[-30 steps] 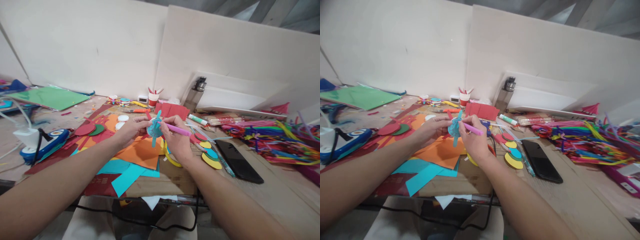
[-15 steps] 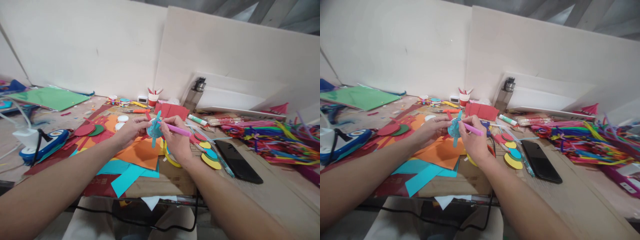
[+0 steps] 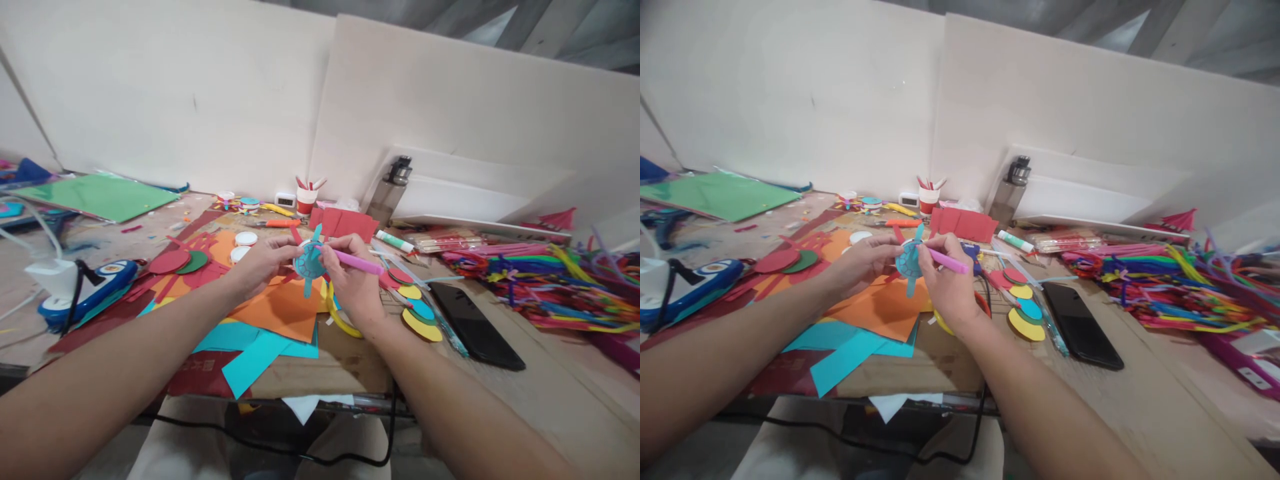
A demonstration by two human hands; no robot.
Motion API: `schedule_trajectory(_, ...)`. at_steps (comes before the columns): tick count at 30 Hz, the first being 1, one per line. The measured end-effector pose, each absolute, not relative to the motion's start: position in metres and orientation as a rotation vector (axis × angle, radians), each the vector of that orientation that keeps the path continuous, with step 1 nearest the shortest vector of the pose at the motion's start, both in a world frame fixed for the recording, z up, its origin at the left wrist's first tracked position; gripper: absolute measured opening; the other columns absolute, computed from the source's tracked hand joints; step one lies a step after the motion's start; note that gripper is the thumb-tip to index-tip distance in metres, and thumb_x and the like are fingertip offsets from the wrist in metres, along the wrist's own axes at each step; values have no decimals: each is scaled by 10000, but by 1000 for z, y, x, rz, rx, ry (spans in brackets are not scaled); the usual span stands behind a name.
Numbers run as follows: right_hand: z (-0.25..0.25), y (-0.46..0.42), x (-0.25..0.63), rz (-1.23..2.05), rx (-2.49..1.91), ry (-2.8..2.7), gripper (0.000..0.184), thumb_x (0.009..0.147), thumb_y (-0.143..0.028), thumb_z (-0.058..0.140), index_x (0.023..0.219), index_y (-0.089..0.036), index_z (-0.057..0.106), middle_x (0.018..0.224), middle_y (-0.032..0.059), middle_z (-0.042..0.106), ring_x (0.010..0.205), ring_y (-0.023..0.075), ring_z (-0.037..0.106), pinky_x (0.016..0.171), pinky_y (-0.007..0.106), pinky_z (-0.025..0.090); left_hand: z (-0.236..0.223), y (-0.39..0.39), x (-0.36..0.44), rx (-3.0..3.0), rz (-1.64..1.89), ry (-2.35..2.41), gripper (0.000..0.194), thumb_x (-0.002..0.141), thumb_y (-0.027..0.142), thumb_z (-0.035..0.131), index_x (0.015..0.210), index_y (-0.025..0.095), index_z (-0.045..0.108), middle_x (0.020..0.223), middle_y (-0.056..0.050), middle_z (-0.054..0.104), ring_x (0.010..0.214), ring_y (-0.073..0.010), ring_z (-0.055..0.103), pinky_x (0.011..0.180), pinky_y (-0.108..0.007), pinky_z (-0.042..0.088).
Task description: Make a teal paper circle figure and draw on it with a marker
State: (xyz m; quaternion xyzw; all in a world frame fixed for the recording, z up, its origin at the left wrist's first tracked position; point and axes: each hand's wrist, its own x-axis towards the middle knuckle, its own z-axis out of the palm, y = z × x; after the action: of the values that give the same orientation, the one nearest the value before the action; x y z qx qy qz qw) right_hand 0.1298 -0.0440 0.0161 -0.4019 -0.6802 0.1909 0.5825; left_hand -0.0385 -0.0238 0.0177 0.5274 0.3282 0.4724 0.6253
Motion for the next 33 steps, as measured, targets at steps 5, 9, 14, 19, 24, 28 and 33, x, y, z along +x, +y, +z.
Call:
schedule_trajectory(5, 15, -43, 130, 449, -959, -1603, 187, 877, -394, 592, 831, -217, 552, 758, 14, 632, 674, 150, 607, 599, 295, 507, 18, -23, -39, 1187, 1073, 789, 205, 689, 322, 745, 744, 153, 643, 725, -15, 630, 634, -119, 593, 582, -237, 452)
schedule_trajectory(9, 12, -41, 131, 477, -961, -1598, 186, 880, -395, 589, 835, -217, 556, 757, 17, 629, 671, 149, 601, 602, 293, 504, 17, -22, -39, 1196, 1045, 790, 219, 700, 329, 735, 786, 149, 646, 749, -21, 627, 668, -131, 606, 604, -248, 468)
schedule_trajectory(14, 11, -42, 130, 546, -942, -1570, 175, 874, -383, 602, 836, -218, 559, 738, 9, 631, 644, 141, 592, 576, 276, 493, 17, -22, -39, 1205, 1025, 778, 195, 731, 323, 704, 793, 160, 615, 750, -11, 605, 686, -129, 599, 611, -250, 490)
schedule_trajectory(19, 15, -44, 129, 536, -952, -1574, 162, 871, -361, 601, 827, -211, 561, 737, 2, 628, 644, 133, 590, 572, 264, 485, 22, -25, -38, 1155, 998, 780, 215, 705, 310, 719, 833, 167, 622, 766, -9, 613, 676, -125, 604, 563, -225, 485)
schedule_trajectory(24, 18, -45, 130, 480, -972, -1610, 155, 864, -340, 603, 806, -200, 567, 738, -2, 618, 655, 126, 565, 592, 259, 471, 20, -22, -39, 1066, 958, 786, 284, 671, 296, 751, 910, 188, 642, 792, 0, 640, 661, -114, 609, 568, -223, 501)
schedule_trajectory(28, 19, -46, 131, 591, -955, -1562, 191, 871, -381, 602, 822, -200, 566, 742, -4, 609, 666, 129, 566, 598, 260, 470, 16, -19, -40, 1056, 964, 773, 245, 696, 279, 719, 900, 166, 645, 772, -14, 647, 671, -130, 624, 590, -248, 524)
schedule_trajectory(33, 20, -46, 130, 751, -900, -1455, 207, 873, -406, 609, 853, -205, 564, 761, -1, 613, 697, 135, 578, 623, 266, 477, 18, -18, -40, 994, 985, 790, 282, 688, 233, 696, 949, 149, 630, 805, -37, 671, 661, -152, 643, 623, -305, 555)
